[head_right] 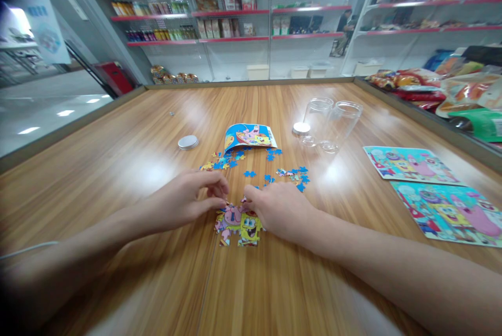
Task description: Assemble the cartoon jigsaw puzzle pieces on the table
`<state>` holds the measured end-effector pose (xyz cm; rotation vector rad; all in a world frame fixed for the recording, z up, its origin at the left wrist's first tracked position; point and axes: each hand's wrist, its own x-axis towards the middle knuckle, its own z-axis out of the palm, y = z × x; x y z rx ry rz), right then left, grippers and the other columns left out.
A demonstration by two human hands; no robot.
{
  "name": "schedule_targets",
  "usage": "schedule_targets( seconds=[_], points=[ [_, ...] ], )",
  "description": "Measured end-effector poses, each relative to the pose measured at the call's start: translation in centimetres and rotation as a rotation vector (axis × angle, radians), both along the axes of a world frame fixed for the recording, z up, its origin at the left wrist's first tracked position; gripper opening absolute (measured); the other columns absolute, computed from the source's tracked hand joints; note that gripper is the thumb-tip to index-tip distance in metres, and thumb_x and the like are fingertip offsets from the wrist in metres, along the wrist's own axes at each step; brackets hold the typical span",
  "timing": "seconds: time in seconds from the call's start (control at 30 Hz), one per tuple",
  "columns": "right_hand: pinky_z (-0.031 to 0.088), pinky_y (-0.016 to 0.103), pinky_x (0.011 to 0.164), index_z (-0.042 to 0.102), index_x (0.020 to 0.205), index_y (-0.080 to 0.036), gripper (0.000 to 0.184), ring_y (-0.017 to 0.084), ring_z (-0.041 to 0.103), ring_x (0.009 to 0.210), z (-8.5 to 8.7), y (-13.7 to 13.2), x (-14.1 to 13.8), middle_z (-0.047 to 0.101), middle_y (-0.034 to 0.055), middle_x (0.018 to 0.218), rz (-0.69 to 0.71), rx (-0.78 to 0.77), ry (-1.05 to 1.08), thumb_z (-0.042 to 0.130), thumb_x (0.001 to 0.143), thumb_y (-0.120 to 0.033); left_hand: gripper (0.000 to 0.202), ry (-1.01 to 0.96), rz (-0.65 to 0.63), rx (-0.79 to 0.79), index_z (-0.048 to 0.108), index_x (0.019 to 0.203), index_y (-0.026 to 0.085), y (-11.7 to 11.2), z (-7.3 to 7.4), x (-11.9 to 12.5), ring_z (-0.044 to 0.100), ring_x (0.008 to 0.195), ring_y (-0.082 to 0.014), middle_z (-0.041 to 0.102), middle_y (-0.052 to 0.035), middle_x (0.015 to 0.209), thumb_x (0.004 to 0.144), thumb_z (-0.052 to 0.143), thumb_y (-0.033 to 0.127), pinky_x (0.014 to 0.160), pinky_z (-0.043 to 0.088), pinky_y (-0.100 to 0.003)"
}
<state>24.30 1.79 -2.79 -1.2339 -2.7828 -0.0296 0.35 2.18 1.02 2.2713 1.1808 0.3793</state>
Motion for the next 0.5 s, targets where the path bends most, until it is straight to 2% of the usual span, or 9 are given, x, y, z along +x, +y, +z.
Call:
schedule_targets(
  seconds=[0.07, 0.13, 0.3, 0.43, 0.5],
  points=[
    [0.014, 0.03, 0.058, 0.059, 0.092, -0.02, 0.014, 0.016, 0.053, 0.057, 0.0, 0.0, 0.0, 0.068, 0.0031, 0.068, -0.003, -0.007, 0.001, 0.051, 0.098, -0.029, 0.003, 0.019, -0.003, -0.161, 0.067, 0.089, 0.018, -0.6, 0.4, 0.2, 0.065, 0.073, -0.0125, 0.071, 0.0011, 0.081, 0.089, 0.067, 0.021, 0.067, 0.046, -0.024],
    [0.013, 0.03, 0.058, 0.059, 0.089, -0.02, 0.017, 0.016, 0.053, 0.057, 0.1, 0.0, -0.1, 0.068, 0.0034, 0.068, -0.003, -0.001, 0.001, 0.05, 0.099, -0.031, 0.007, 0.087, -0.033, -0.213, 0.069, 0.085, 0.018, -1.0, 0.6, 0.3, 0.064, 0.068, -0.0118, 0.071, 0.0021, 0.076, 0.09, 0.067, 0.024, 0.063, 0.044, -0.023],
    [0.013, 0.03, 0.057, 0.058, 0.087, -0.019, 0.018, 0.015, 0.051, 0.055, 0.1, -0.1, 0.0, 0.067, 0.0028, 0.066, 0.006, 0.011, 0.013, 0.05, 0.099, -0.031, 0.016, 0.194, -0.094, -0.07, 0.069, 0.082, 0.018, -1.2, 0.8, 0.1, 0.062, 0.066, -0.0127, 0.07, 0.0006, 0.074, 0.093, 0.063, 0.028, 0.06, 0.04, -0.024],
    [0.013, 0.03, 0.057, 0.058, 0.085, -0.019, 0.018, 0.014, 0.05, 0.054, 0.3, -0.1, 0.0, 0.066, 0.0023, 0.065, 0.011, 0.009, 0.023, 0.051, 0.098, -0.03, 0.005, 0.227, -0.215, -0.015, 0.07, 0.085, 0.019, -1.3, 1.1, 0.0, 0.065, 0.077, -0.0147, 0.071, 0.0006, 0.082, 0.087, 0.065, 0.018, 0.07, 0.044, -0.026],
    [0.013, 0.03, 0.057, 0.058, 0.085, -0.019, 0.018, 0.014, 0.05, 0.054, 0.4, -0.1, -0.1, 0.066, 0.0023, 0.065, 0.008, 0.007, 0.025, 0.052, 0.097, -0.03, 0.007, 0.245, -0.232, -0.018, 0.069, 0.084, 0.02, -1.6, 1.2, 0.1, 0.065, 0.078, -0.0152, 0.07, 0.0012, 0.082, 0.085, 0.066, 0.014, 0.072, 0.046, -0.027]
  ],
)
